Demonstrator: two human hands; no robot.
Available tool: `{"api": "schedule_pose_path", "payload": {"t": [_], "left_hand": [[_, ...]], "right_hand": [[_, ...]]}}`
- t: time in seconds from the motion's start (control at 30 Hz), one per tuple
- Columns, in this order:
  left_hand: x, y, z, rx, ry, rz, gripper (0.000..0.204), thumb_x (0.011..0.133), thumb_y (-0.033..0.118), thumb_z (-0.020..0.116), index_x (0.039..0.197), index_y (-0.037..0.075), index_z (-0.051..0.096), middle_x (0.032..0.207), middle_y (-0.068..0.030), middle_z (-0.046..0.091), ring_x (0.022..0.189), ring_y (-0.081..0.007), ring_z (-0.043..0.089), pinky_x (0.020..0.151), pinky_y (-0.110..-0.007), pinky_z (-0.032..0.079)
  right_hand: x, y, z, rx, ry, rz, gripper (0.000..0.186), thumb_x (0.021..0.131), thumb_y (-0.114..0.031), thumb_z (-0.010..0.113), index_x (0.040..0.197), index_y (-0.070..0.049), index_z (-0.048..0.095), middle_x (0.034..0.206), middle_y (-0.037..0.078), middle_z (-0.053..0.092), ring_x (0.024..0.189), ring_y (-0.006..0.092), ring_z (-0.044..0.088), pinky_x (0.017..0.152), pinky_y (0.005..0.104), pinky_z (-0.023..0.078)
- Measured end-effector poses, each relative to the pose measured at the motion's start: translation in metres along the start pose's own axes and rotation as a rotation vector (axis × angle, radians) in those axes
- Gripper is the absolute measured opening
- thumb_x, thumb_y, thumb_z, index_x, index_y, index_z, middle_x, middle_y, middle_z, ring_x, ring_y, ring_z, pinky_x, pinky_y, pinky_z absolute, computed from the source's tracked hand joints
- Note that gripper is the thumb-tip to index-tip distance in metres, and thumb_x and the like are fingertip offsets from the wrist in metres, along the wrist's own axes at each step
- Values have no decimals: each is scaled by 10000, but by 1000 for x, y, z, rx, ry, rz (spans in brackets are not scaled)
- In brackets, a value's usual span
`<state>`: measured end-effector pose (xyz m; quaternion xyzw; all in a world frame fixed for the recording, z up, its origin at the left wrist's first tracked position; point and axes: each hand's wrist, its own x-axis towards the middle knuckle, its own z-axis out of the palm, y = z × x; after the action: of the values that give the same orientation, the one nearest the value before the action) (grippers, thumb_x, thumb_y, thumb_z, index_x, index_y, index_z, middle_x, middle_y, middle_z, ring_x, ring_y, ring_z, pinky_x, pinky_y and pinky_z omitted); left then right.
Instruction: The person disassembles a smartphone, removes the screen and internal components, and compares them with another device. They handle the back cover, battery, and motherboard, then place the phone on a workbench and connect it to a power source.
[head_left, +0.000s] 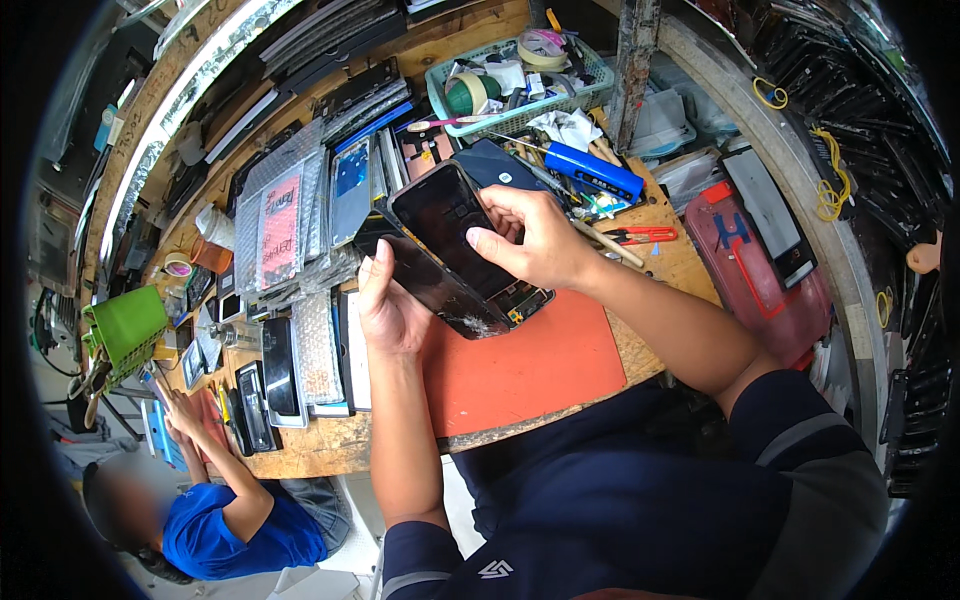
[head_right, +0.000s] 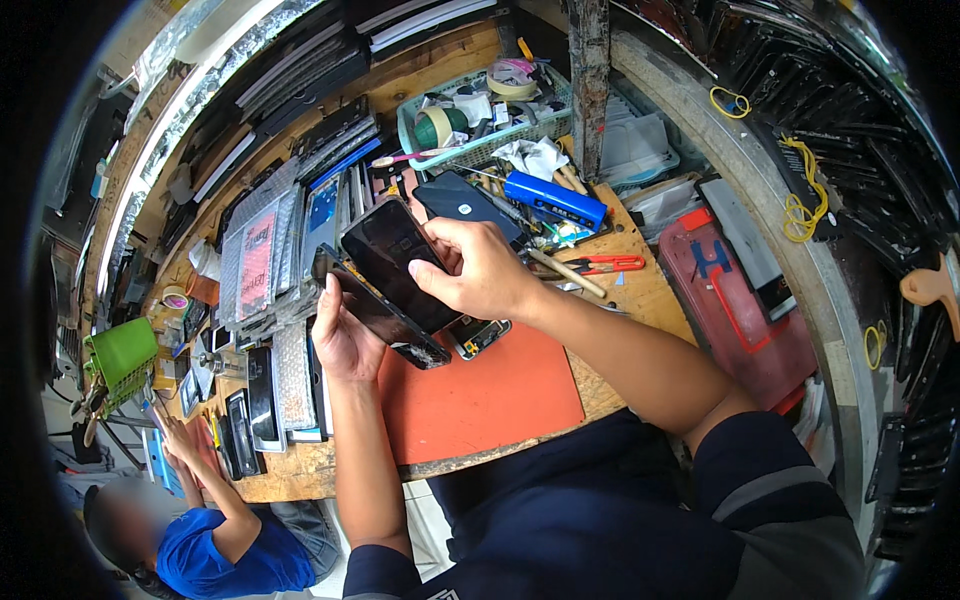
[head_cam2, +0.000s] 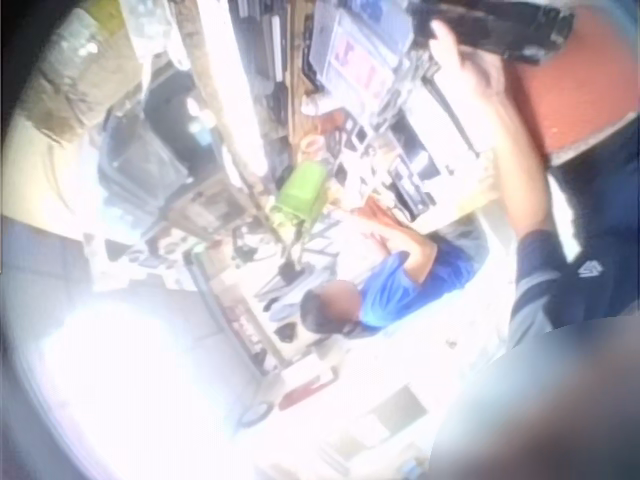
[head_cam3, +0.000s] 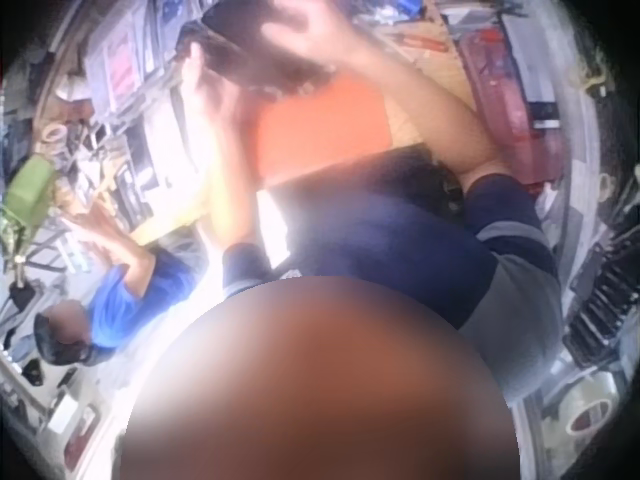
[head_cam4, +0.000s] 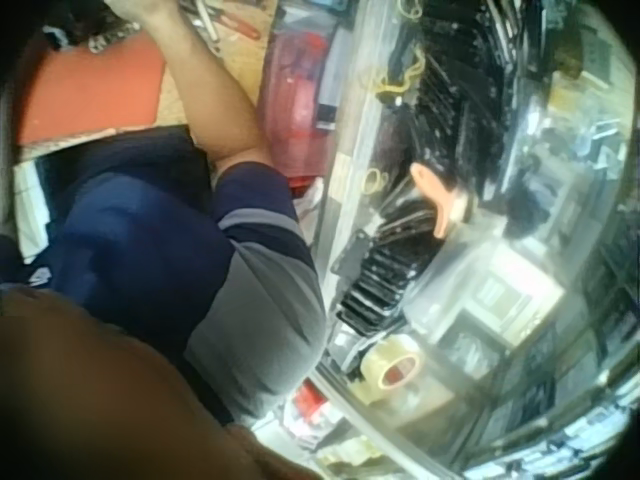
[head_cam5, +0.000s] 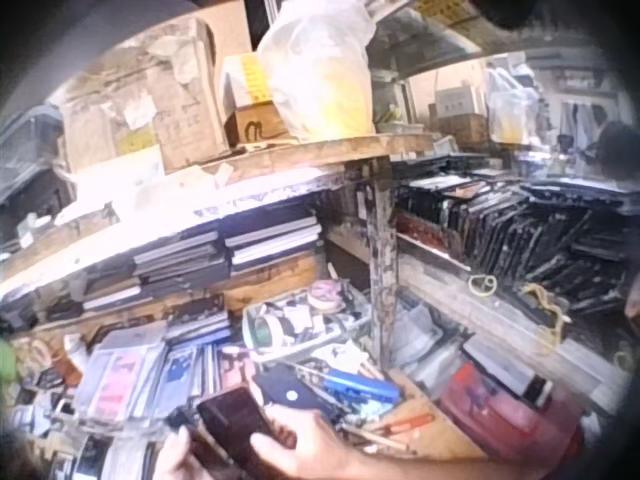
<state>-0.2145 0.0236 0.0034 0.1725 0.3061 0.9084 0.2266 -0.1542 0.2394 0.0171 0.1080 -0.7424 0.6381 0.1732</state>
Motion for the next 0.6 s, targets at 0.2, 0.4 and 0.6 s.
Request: {"api": "schedule_pose_path", "payload": {"t": [0.2,0.4,0.6], "left_hand": [[1,-4,25,-339,128,-110,244,1066,196,607,1258,47,636,1193,-75,722,1111,-209,691,1028,-414,534],[3,-3,11,-175,50,-86,253,1066,200,612,1254,34,640,1202,-81,726,1115,-203,690,1027,-407,535],[6,-5,3,-5,1,-11,255,1064,204,613,1250,30,642,1202,-92,727,1102,-216,698,1014,-417,544]], "right_hand": [[3,27,-3,59,20,5,120,910,-106,682,908,12,705,703,17,679,639,38,607,588,255,495],[0,2,-2,-14,-56,44,144,970,-118,723,1037,6,694,811,-62,633,690,-12,508,611,196,428],[0,13,0,70,-53,73,142,980,-99,692,1068,12,675,842,-56,608,733,7,519,670,208,456]]}}
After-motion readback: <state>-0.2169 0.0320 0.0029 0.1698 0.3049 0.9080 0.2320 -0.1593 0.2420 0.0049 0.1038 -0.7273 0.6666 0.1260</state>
